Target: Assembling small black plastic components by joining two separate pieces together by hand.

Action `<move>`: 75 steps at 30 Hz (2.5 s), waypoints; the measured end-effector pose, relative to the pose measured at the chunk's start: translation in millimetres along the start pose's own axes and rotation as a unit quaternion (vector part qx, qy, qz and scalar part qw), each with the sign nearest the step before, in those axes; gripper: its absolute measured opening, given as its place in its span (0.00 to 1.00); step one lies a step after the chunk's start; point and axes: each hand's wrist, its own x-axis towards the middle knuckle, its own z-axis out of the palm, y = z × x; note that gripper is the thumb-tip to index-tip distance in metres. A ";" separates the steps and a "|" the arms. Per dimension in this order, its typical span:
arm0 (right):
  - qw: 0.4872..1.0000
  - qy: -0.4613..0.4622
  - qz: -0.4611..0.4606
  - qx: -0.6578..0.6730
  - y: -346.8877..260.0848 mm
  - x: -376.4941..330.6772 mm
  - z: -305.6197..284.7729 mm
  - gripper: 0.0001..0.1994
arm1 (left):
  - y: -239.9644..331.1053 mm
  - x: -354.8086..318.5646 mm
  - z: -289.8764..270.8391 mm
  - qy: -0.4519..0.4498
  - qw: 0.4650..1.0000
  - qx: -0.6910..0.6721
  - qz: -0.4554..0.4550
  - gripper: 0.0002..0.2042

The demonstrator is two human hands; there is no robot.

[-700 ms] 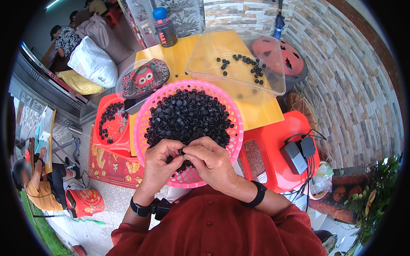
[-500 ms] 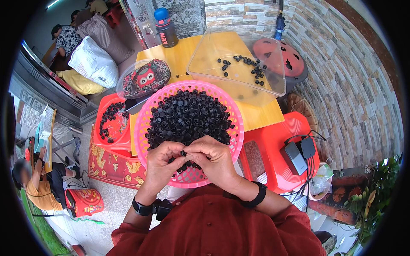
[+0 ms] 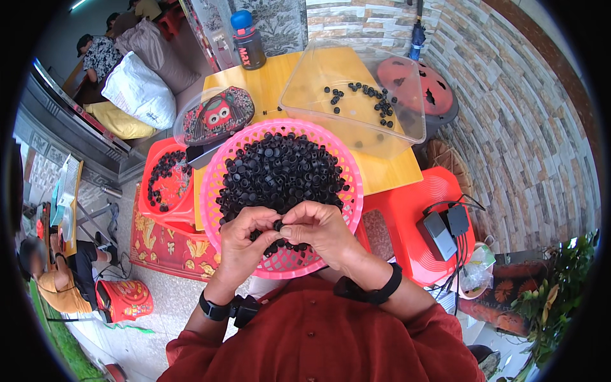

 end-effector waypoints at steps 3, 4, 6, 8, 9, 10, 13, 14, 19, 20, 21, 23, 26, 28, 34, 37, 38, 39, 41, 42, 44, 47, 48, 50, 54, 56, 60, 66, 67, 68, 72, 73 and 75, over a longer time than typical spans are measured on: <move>1.000 -0.015 0.008 -0.016 0.3 2.0 -6.3 0.06 | 9.6 0.8 0.5 0.013 0.999 0.039 0.022 0.17; 0.999 -0.025 0.014 -0.031 0.0 2.8 -9.0 0.06 | 10.1 0.7 -0.3 0.010 0.998 0.052 0.022 0.19; 0.998 -0.036 0.020 -0.046 -0.9 3.9 -10.8 0.07 | 10.2 1.0 -0.7 0.007 0.998 0.065 0.023 0.20; 0.998 -0.042 0.011 -0.046 -1.9 4.1 -11.2 0.07 | 10.4 1.7 -0.5 0.005 0.993 0.103 0.056 0.20; 0.998 -0.043 0.011 -0.046 -1.9 4.3 -11.3 0.07 | 9.2 1.3 -0.5 0.005 0.993 0.103 0.056 0.20; 0.998 -0.040 0.018 -0.044 -1.9 4.5 -11.3 0.07 | 6.8 0.7 -0.3 0.009 0.991 0.107 0.073 0.20; 0.998 -0.039 0.025 -0.047 -4.6 4.4 -11.0 0.08 | 5.0 1.1 0.0 0.014 0.989 0.109 0.101 0.20; 0.997 -0.041 0.027 -0.052 -6.1 4.3 -10.6 0.08 | 5.4 1.5 0.0 0.015 0.988 0.107 0.111 0.19; 0.996 -0.046 0.002 -0.073 -11.5 7.2 -8.1 0.08 | 7.7 5.1 -0.8 0.014 0.987 0.108 0.120 0.19; 0.996 -0.048 0.006 -0.072 -12.9 7.2 -8.4 0.09 | 8.4 5.7 -0.5 0.013 0.988 0.105 0.115 0.18; 0.996 -0.049 0.005 -0.073 -13.8 6.9 -8.2 0.09 | 8.4 5.9 -0.1 0.014 0.988 0.106 0.116 0.18; 0.997 -0.051 0.026 -0.055 -15.1 6.3 -8.0 0.09 | 7.4 6.4 1.2 0.033 0.983 0.108 0.144 0.17; 0.998 -0.026 0.015 -0.062 -10.3 4.2 -6.8 0.09 | 6.7 4.8 3.7 0.050 0.984 0.106 0.134 0.15; 0.998 -0.028 0.014 -0.046 -5.4 3.8 -8.3 0.09 | 5.3 3.7 5.1 0.052 0.984 0.105 0.134 0.15; 0.998 -0.040 0.024 0.030 -2.7 1.4 -6.5 0.09 | 4.4 4.2 6.6 0.053 0.980 0.118 0.149 0.16; 0.997 -0.041 0.026 0.067 -2.0 0.6 -5.7 0.08 | 2.9 5.1 7.2 0.058 0.977 0.124 0.162 0.16; 0.994 -0.044 0.030 0.092 -2.1 1.0 -5.6 0.08 | 2.0 5.7 7.3 0.060 0.975 0.130 0.171 0.16; 0.994 -0.044 0.029 0.092 -2.2 0.9 -6.1 0.08 | 1.3 5.7 7.6 0.060 0.975 0.130 0.171 0.16; 0.991 -0.053 0.053 0.114 -2.3 1.8 -8.8 0.07 | 0.4 6.1 7.9 0.062 0.971 0.128 0.192 0.15; 0.991 -0.053 0.052 0.114 -2.9 2.7 -11.1 0.07 | 1.2 5.9 7.5 0.063 0.971 0.128 0.193 0.15; 0.984 -0.068 0.094 0.133 -5.2 4.3 -16.7 0.08 | 3.2 4.3 6.0 0.044 0.972 0.140 0.184 0.14; 0.982 -0.087 0.123 0.118 -11.2 7.3 -19.9 0.08 | 1.7 3.9 6.2 0.045 0.970 0.139 0.193 0.15; 0.982 -0.091 0.120 0.116 -11.6 7.3 -21.1 0.08 | 0.4 3.7 8.0 0.047 0.970 0.128 0.202 0.15; 0.978 -0.090 0.131 0.132 -10.6 6.7 -21.9 0.08 | -2.1 4.8 8.8 0.060 0.968 0.112 0.215 0.16; 0.979 -0.089 0.117 0.143 -6.8 3.9 -19.8 0.08 | -1.0 4.2 8.3 0.056 0.964 0.125 0.227 0.16; 0.976 -0.093 0.124 0.153 -8.0 2.9 -19.7 0.08 | 2.3 3.5 8.0 0.049 0.957 0.138 0.251 0.16; 0.966 -0.104 0.147 0.185 -5.1 4.7 -24.7 0.08 | 0.7 3.0 9.1 0.046 0.947 0.171 0.269 0.17; 0.970 -0.113 0.128 0.176 -2.9 5.5 -28.7 0.08 | 1.2 4.8 11.5 0.044 0.946 0.160 0.279 0.16; 0.969 -0.109 0.130 0.178 -2.6 6.1 -27.8 0.08 | 0.6 5.7 11.3 0.051 0.940 0.173 0.289 0.16; 0.973 -0.106 0.111 0.172 -2.5 7.5 -25.6 0.08 | -0.2 6.9 10.7 0.058 0.934 0.186 0.298 0.16; 0.976 -0.099 0.115 0.157 -11.8 8.1 -25.0 0.08 | 5.5 11.2 7.7 0.044 0.918 0.214 0.331 0.17; 0.977 -0.094 0.122 0.149 -15.0 7.8 -24.6 0.08 | 0.8 11.8 7.6 0.048 0.927 0.194 0.317 0.17; 0.978 -0.088 0.118 0.147 -16.3 7.6 -23.7 0.08 | 2.1 14.0 8.3 0.053 0.948 0.157 0.273 0.18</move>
